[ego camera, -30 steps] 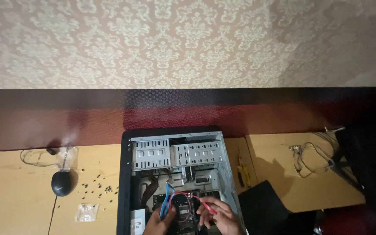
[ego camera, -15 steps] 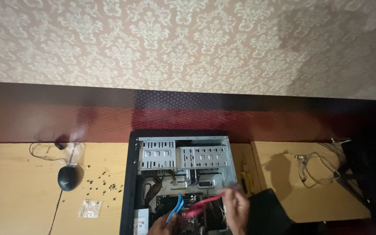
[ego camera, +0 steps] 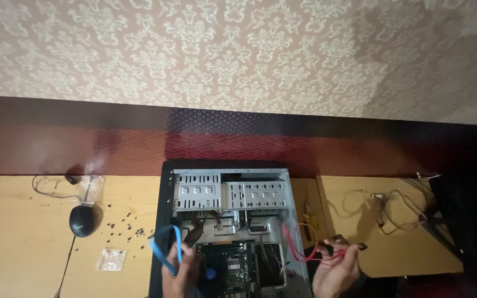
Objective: Connecting and organizing internal power and data cables within a desktop computer case.
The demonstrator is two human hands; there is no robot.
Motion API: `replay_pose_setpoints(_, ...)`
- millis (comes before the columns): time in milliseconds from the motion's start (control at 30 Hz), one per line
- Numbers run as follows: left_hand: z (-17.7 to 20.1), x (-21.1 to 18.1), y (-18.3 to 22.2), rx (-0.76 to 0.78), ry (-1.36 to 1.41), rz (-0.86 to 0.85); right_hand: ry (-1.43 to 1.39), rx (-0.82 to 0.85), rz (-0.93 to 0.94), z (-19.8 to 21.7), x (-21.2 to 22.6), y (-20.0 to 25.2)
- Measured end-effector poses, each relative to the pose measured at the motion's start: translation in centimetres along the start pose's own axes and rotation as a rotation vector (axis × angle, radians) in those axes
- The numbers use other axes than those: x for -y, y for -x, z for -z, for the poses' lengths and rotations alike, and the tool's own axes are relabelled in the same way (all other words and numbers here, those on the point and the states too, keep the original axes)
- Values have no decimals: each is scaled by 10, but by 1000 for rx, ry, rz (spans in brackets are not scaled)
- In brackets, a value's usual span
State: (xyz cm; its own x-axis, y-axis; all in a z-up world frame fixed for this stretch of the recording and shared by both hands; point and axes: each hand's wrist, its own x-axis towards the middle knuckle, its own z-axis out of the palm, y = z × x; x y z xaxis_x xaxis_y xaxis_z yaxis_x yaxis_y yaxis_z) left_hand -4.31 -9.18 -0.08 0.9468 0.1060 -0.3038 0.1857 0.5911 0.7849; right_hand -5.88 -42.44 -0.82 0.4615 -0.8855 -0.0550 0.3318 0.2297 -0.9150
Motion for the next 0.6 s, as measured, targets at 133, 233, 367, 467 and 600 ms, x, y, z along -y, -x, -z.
replay_pose_setpoints(133, -50, -55, 7, -106, -68, 25, 54, -52, -23, 2, 7, -5)
replay_pose_setpoints(233, -61, -56, -2, 60, -180, 70, 95, -36, -78, -3, 4, 2)
replay_pose_setpoints(367, -102, -82, 14, 378, -633, 444, 688, 42, -245, -46, 28, 52)
replay_pose_setpoints(467, -146, -118, 26, 599, -770, 702, 884, 157, -462, -78, 52, 86)
replay_pose_setpoints(600, -117, -57, 23, 803, -746, 592, 799, 373, -321, -66, 23, 90)
